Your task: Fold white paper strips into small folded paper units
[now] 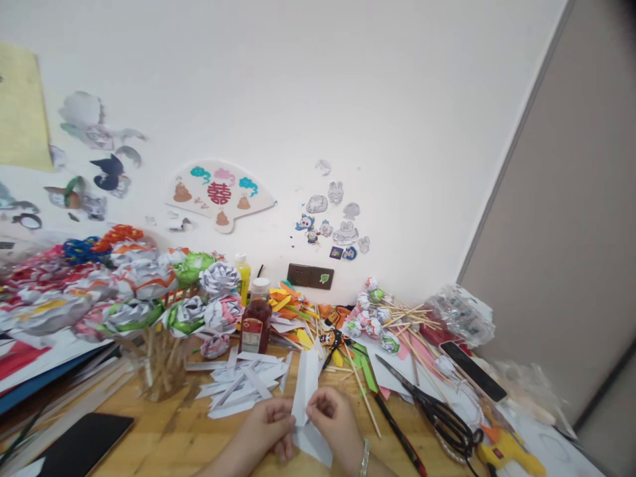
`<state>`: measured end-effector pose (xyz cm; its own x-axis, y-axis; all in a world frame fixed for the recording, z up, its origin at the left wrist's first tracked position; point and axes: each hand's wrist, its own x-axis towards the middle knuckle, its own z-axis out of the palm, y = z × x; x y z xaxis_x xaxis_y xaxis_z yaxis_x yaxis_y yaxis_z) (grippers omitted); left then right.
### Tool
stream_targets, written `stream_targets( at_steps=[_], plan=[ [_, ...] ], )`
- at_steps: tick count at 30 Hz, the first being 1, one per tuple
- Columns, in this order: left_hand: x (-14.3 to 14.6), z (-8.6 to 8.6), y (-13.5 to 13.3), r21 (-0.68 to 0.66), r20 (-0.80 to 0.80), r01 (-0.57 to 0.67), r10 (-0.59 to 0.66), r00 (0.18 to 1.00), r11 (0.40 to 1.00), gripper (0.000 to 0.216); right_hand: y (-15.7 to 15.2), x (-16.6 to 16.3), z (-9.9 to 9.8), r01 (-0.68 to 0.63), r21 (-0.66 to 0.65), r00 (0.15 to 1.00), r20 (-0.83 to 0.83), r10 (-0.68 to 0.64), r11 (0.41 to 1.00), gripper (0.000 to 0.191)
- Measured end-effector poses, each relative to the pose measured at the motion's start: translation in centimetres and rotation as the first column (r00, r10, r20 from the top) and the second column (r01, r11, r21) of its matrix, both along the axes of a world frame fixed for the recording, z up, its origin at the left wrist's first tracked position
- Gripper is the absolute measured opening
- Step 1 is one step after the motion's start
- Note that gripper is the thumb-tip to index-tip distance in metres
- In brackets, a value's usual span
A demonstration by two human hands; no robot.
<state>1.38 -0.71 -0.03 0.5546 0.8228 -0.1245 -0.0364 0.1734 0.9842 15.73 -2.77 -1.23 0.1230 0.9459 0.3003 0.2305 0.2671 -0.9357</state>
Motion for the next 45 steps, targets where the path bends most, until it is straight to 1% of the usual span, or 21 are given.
stream_targets(
  at_steps=[4,10,16,20,24,27,33,38,42,45],
  plan=[
    [0.1,-0.2,-0.1,0.007,-0.013,-0.041,0.041,0.999,0.999,0.033,0.0,0.0,-0.1,-0.012,0.013,0.999,-0.034,0.013,1.0,0.005],
    [0.1,-0.4,0.0,0.011,-0.013,-0.033,0.033,0.999,0.999,0.033,0.0,-0.2,0.2,-0.046,0.001,0.99,-0.137,0.045,0.999,0.01],
    [0.0,-0.6,0.0,0.003,-0.013,-0.015,0.015,1.0,1.0,0.033,-0.2,-0.3,0.3,-0.029,-0.012,0.991,-0.13,0.027,1.0,0.008],
    [0.2,-0.2,-0.2,0.006,-0.039,-0.006,0.006,0.999,1.0,0.036,-0.2,-0.3,0.2,-0.029,-0.018,0.991,-0.134,0.027,0.999,0.008],
    [0.6,0.1,-0.7,0.076,-0.112,0.02,-0.012,0.994,0.997,0.04,-0.1,-0.2,0.0,-0.007,-0.022,0.993,-0.114,0.004,1.0,0.006],
    [0.8,-0.2,-1.2,0.161,-0.146,-0.002,0.026,0.989,0.987,0.039,-0.3,-0.4,0.1,0.006,-0.016,0.997,-0.077,-0.007,1.0,0.004],
    [0.9,-0.5,-1.2,0.18,-0.204,-0.008,0.045,0.978,0.984,0.042,-1.0,-1.0,0.8,0.024,-0.023,1.0,-0.016,-0.024,0.999,0.009],
    [0.9,-0.6,-1.1,0.205,-0.204,-0.001,0.044,0.978,0.979,0.034,-0.8,-1.0,0.3,0.01,-0.038,0.998,-0.056,-0.012,0.999,0.011],
    [0.8,-0.5,-1.2,0.199,-0.207,0.0,0.042,0.978,0.98,0.03,-0.6,-1.0,-0.4,-0.007,-0.032,0.995,-0.096,0.004,0.999,0.012],
    [0.7,-0.3,-1.2,0.181,-0.201,-0.001,0.038,0.979,0.984,0.028,-0.6,-0.9,-0.3,-0.024,-0.035,0.992,-0.128,0.02,0.999,0.011]
  ],
)
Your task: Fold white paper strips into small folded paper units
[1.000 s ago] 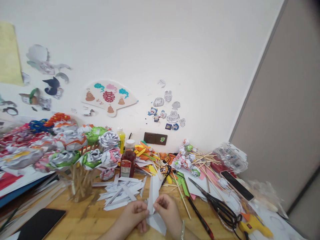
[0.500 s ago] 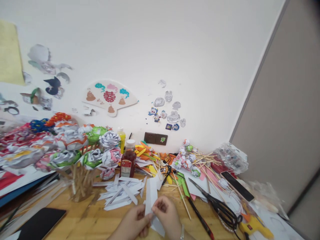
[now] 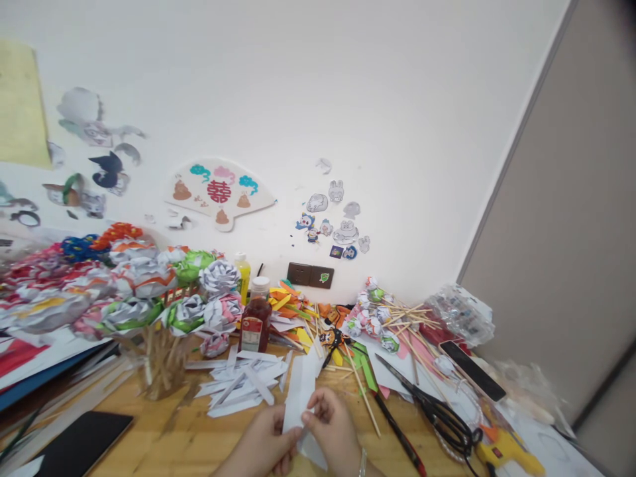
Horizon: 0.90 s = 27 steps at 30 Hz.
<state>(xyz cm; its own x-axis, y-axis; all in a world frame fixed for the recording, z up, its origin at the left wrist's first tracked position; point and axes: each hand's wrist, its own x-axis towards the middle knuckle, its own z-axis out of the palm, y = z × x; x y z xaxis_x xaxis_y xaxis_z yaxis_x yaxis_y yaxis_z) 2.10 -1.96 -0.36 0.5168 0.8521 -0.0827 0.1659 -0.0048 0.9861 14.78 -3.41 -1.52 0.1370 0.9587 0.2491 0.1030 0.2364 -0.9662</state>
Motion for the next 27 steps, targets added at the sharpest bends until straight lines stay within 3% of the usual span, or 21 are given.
stream_targets(
  at_steps=[10,27],
  plan=[
    [-0.1,0.2,0.1,-0.073,0.063,0.021,-0.016,0.998,0.997,0.037,0.0,0.2,0.8,-0.131,0.056,0.978,-0.153,0.139,0.99,0.016],
    [-0.2,0.6,0.0,-0.077,0.038,0.039,-0.036,0.999,0.996,0.048,0.2,0.5,-0.3,-0.096,0.042,0.994,0.052,0.094,0.995,0.005]
  ],
)
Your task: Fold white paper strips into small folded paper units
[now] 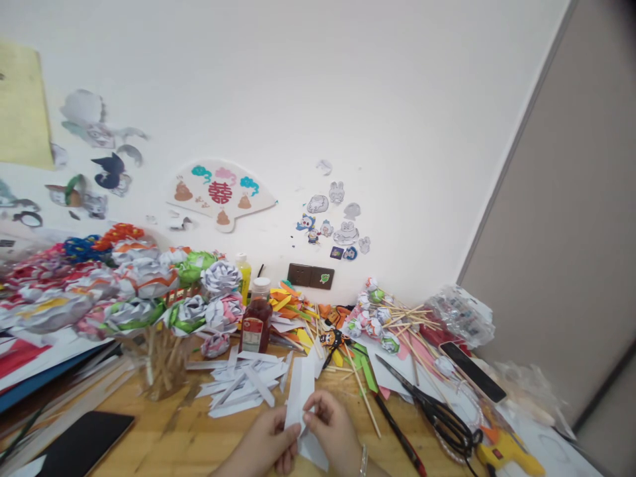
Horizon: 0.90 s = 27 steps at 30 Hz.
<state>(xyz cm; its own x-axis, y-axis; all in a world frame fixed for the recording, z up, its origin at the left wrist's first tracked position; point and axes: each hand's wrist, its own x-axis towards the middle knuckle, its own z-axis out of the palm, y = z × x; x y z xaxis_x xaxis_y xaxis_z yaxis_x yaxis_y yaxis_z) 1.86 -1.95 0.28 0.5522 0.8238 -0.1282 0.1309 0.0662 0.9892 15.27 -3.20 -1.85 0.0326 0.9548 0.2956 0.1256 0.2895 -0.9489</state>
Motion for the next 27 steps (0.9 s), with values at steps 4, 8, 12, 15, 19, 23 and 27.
stream_targets(
  at_steps=[4,8,12,15,19,23,27],
  plan=[
    [-0.05,0.09,0.01,0.006,0.0,0.018,-0.018,1.0,1.0,0.05,-0.18,-0.07,0.32,-0.005,-0.001,1.0,-0.007,0.005,1.0,0.005],
    [-0.12,-0.19,0.13,0.018,-0.022,0.027,-0.026,0.999,0.999,0.05,-0.23,-0.16,0.44,-0.003,-0.003,1.0,-0.028,0.003,1.0,0.006],
    [-0.14,-0.53,0.21,0.018,-0.005,0.043,-0.043,0.999,0.999,0.049,-0.13,-0.14,0.08,-0.018,-0.011,0.999,-0.051,0.017,1.0,0.007],
    [-0.1,-0.31,0.14,0.007,0.013,0.029,-0.029,1.0,1.0,0.047,-0.14,-0.09,-0.1,-0.032,-0.014,0.998,-0.06,0.031,0.999,0.008],
    [-0.19,0.17,0.27,-0.04,0.052,0.037,-0.035,0.998,0.999,0.046,-0.15,-0.09,-0.01,-0.083,-0.015,0.994,-0.074,0.082,0.996,0.015],
    [-0.23,0.1,0.6,-0.058,0.069,0.006,-0.002,0.998,0.998,0.045,-0.02,-0.17,0.05,-0.107,-0.024,0.989,-0.101,0.104,0.994,0.019],
    [-0.03,-0.06,0.57,-0.027,0.071,-0.029,0.031,0.997,0.999,0.046,0.04,-0.17,-0.14,-0.071,-0.041,0.996,-0.06,0.069,0.997,0.012]
  ],
)
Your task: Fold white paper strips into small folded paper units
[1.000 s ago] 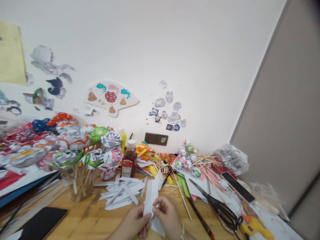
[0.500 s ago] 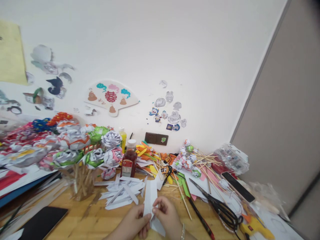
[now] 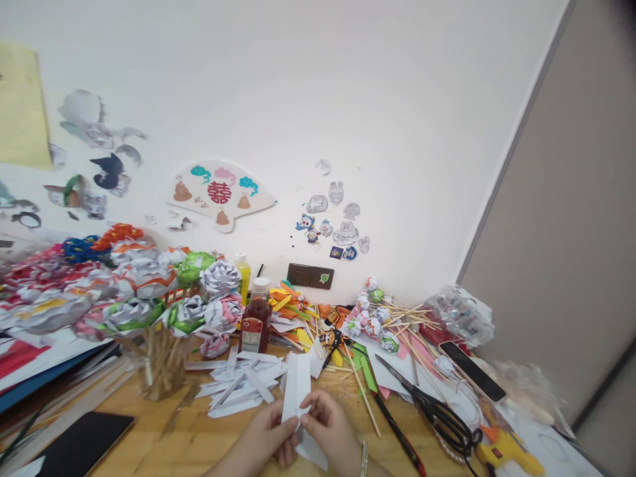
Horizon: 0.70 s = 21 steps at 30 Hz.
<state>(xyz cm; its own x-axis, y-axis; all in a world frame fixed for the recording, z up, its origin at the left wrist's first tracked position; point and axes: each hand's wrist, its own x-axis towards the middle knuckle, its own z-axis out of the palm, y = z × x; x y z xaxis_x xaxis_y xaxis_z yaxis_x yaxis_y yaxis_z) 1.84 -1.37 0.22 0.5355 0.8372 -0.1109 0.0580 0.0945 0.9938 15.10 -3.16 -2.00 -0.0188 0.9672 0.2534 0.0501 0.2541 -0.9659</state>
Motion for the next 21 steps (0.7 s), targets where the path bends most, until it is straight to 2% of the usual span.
stream_targets(
  at_steps=[6,15,21],
  plan=[
    [0.02,0.1,-0.13,-0.004,-0.015,0.013,-0.013,1.0,1.0,0.05,-0.09,0.05,-0.31,0.018,0.035,0.994,0.107,-0.022,0.999,0.01],
    [-0.1,0.22,-0.14,0.025,-0.029,0.055,-0.054,0.998,0.998,0.053,-0.3,0.02,0.04,0.064,0.049,0.984,0.164,-0.071,0.997,0.005],
    [-0.26,-0.28,-0.12,0.064,-0.002,0.074,-0.075,0.997,0.995,0.05,-0.55,-0.08,0.55,0.079,0.055,0.979,0.185,-0.087,0.995,0.006]
  ],
)
